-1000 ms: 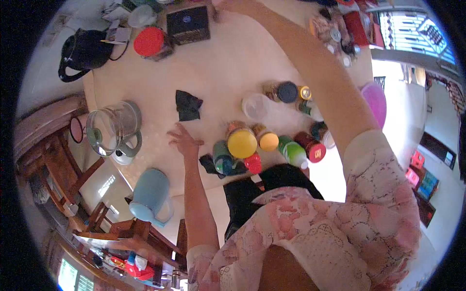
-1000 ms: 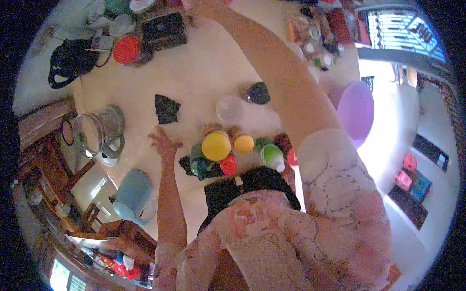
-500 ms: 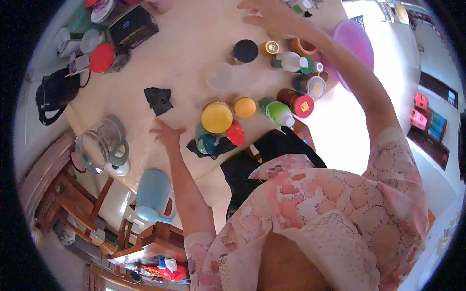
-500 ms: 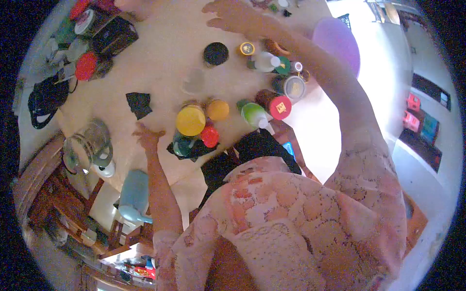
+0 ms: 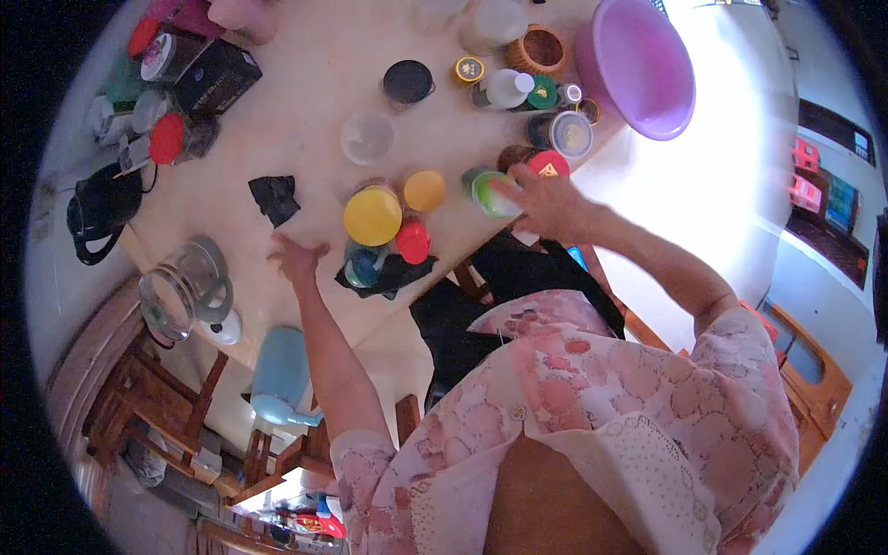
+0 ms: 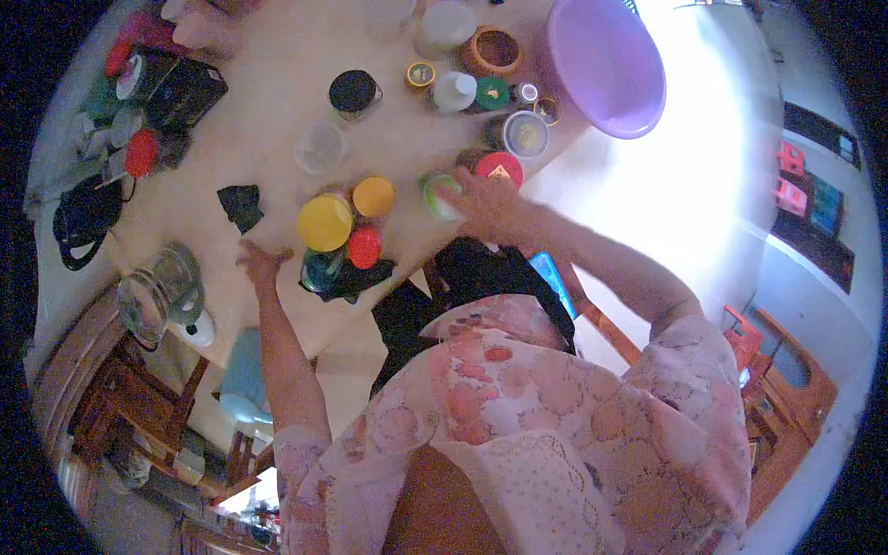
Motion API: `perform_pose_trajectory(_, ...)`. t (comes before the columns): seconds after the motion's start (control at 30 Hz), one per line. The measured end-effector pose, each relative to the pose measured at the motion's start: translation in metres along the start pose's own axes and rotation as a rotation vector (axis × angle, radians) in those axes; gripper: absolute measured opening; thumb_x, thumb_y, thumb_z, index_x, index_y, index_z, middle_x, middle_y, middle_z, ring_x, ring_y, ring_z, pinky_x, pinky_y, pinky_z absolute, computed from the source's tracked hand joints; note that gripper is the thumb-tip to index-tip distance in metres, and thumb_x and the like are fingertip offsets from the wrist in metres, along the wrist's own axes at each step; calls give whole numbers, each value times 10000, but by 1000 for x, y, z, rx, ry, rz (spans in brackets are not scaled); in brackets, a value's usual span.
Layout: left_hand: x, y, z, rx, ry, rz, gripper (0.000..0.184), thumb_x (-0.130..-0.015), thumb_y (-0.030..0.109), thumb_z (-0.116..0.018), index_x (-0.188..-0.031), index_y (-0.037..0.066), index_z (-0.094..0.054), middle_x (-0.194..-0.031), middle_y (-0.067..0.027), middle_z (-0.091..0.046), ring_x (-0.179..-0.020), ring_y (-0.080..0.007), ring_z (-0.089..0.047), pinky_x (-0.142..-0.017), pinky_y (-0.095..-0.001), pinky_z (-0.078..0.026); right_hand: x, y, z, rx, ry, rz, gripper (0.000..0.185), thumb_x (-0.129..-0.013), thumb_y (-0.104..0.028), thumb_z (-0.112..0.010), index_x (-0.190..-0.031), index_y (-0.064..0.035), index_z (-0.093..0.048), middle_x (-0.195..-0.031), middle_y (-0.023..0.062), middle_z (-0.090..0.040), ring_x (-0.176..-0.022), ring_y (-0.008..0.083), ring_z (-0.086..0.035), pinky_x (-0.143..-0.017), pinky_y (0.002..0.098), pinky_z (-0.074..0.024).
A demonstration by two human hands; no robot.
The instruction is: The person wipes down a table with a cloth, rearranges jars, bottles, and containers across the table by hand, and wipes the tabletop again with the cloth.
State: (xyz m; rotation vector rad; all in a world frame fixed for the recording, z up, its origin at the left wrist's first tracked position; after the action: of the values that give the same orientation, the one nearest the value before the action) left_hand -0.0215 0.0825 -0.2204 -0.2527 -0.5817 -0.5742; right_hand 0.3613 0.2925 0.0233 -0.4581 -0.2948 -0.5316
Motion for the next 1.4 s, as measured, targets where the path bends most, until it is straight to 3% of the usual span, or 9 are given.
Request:
perform_pose_trajectory(0.07,4,3,3,27,-52,24,1336,-495,474,-826,-1407,54,56,-1327,-454,-80,-1229,-535,-281,-949,-562,-347,0,-1,-28,35,-222,-210,536,-775,-283,-631,-1236,-122,-410,-1021,182,-470,-715,318,-601,-566,417,-501)
perform_pose_trajectory(0.2,11,5,9,21,-47,90,1330,-497,470,-826,-1413,82,57,-1340,-437,-83,-1221,-537,-292,-943,-536,-371,-6,5,-35,94,-70,-216,612,-766,-435,-608,-1239,-104,-406,-931,194,-515,-650,298,-602,-442,389,-453)
perform_pose_trajectory(0.4,18,6,18,22,-45,145,1312,-500,447,-833,-1415,79,32,-1362,-412,-66,-1209,-544,-300,-932,-538,-382,-2,7,-32,50,-130,-345,492,-798,-404,-589,-1091,-30,-463,-648,145,-586,-586,308,-602,-448,417,-448)
perform_pose_trajectory(0.57,20,9,18,141,-10,76,1297,-507,429,-831,-1406,29,13,-1373,-393,-79,-1226,-532,-279,-933,-578,-350,-3,17,-23,0,49,-228,312,-819,-347,-540,-978,-81,-507,-710,135,-618,-605,325,-619,-486,449,-481)
perform_pose_trajectory(0.7,23,19,26,-16,-33,17,1318,-489,408,-846,-1407,22,18,-1363,-408,-82,-1263,-513,-225,-944,-580,-332,2,5,55,-50,154,-185,286,-776,-333,-594,-937,-101,-550,-683,104,-615,-597,303,-617,-514,421,-488)
perform_pose_trajectory(0.8,21,15,23,45,-32,100,1330,-472,392,-857,-1405,8,10,-1372,-397,-88,-1288,-504,-169,-944,-587,-326,4,-4,135,-107,272,-123,196,-732,-155,-682,-859,-43,-584,-703,120,-632,-548,216,-625,-470,322,-488)
perform_pose_trajectory(1.03,29,18,35,76,-40,147,1346,-446,416,-862,-1413,44,-4,-1364,-411,-56,-1215,-558,-268,-923,-545,-385,-66,-31,266,-1,448,-177,230,-767,-233,-661,-916,-81,-575,-755,120,-621,-582,264,-622,-510,364,-481)
perform_pose_trajectory(1.1,25,14,32,73,-48,166,1353,-439,418,-864,-1415,53,-2,-1358,-422,-42,-1202,-564,-286,-920,-533,-396,-111,-26,266,-30,594,-22,257,-781,-286,-641,-938,-95,-571,-779,122,-634,-627,282,-629,-542,389,-488)
perform_pose_trajectory(1.4,23,22,29,-165,-64,69,1321,-475,566,-792,-1390,-67,-80,-1475,-105,-167,-1245,-537,-206,-857,-644,-351,-328,8,216,144,663,104,331,-781,-388,-598,-972,-122,-550,-761,148,-640,-731,342,-628,-609,449,-490)
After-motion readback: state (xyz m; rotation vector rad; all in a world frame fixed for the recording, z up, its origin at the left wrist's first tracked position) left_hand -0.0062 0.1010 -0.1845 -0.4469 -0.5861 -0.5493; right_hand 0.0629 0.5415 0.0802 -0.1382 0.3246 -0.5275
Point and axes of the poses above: each hand's wrist, its own x-axis away from the middle knuckle, its own z-axis out of the back of the hand, y = z × x, the point moved 8 cm from there along -x, towards the middle knuckle
